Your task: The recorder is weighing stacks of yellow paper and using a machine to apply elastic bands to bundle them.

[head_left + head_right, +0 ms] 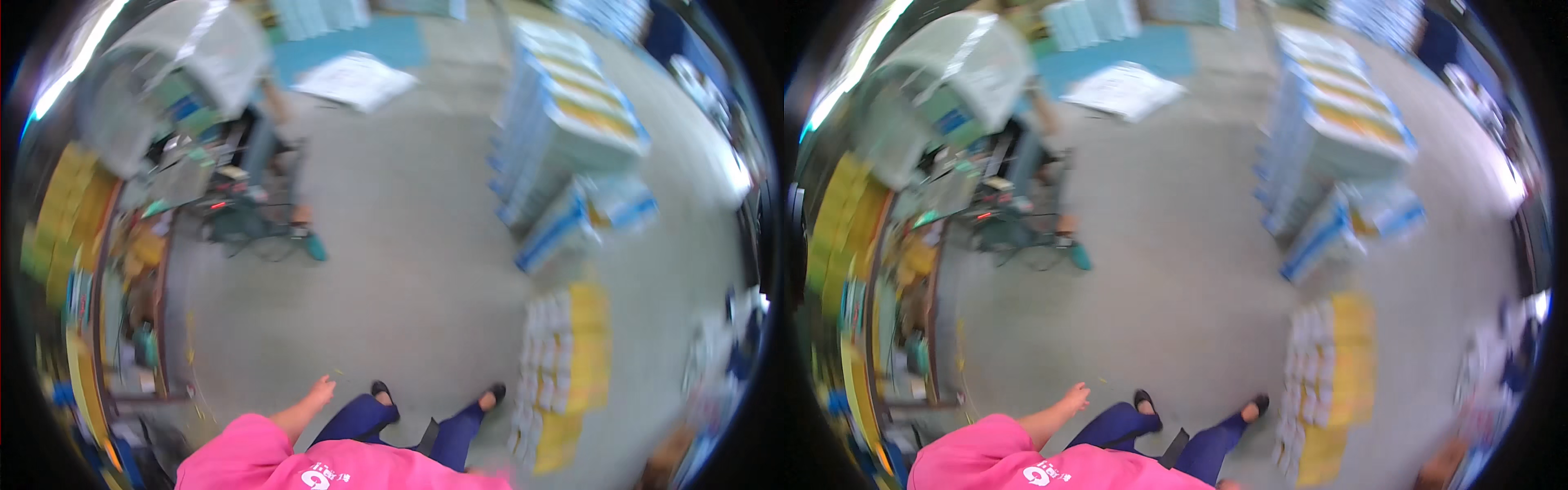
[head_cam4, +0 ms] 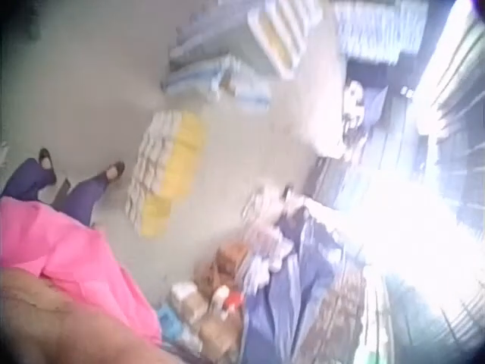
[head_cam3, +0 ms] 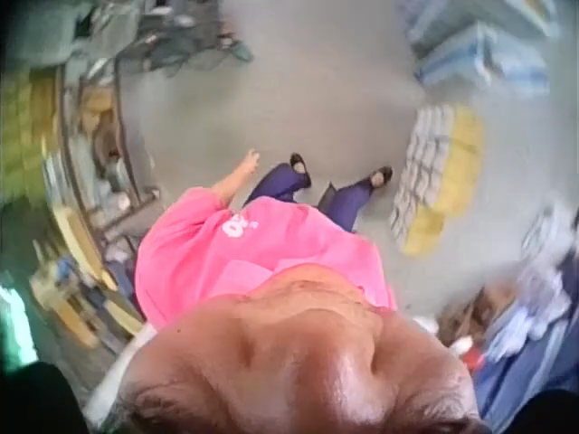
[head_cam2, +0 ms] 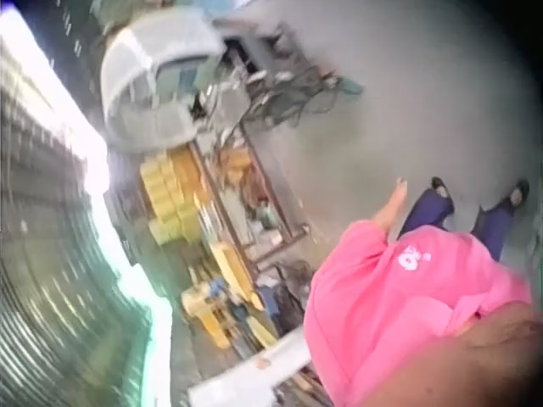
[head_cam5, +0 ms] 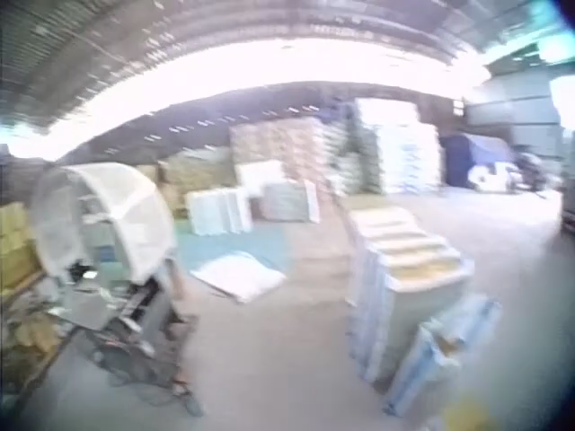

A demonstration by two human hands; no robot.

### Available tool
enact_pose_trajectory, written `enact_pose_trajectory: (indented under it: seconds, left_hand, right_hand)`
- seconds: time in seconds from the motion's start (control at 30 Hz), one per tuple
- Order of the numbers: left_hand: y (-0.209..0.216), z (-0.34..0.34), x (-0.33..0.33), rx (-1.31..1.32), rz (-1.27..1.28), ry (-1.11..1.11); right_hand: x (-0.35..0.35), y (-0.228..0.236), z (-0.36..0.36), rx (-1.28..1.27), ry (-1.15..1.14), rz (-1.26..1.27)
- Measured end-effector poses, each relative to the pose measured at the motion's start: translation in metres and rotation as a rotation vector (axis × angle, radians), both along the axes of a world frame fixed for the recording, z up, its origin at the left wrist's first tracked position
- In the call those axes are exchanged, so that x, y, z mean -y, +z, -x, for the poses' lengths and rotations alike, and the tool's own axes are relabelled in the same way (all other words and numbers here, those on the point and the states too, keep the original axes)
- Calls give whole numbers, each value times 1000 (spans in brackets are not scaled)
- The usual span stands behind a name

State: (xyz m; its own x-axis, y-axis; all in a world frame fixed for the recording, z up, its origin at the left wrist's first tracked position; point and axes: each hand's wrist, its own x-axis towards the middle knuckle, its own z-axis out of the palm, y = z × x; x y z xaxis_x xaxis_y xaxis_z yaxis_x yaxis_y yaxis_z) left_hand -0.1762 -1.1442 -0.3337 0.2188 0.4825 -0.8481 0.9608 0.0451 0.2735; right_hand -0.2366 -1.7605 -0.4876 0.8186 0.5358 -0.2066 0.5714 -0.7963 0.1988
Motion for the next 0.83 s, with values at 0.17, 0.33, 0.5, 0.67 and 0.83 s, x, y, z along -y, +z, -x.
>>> enact_pose_trajectory:
  seconds: [0.17,0.33,0.5,0.67,0.83]
  left_hand:
    - [45,61,-117,202,43,234]
    - [83,131,-210,313,-38,448]
    - [72,254,-264,449,-301,519]
    - [83,346,-224,-29,-155,490]
    - [75,306,-183,330,48,1667]
  right_hand:
    - [-232,48,-235,-2,441,-143]
    - [-449,94,-320,-143,755,-164]
    - [-621,106,-381,-326,956,-96]
    - [-822,107,-392,-530,1094,10]
    - [-1042,105,-401,-1369,-59,-312]
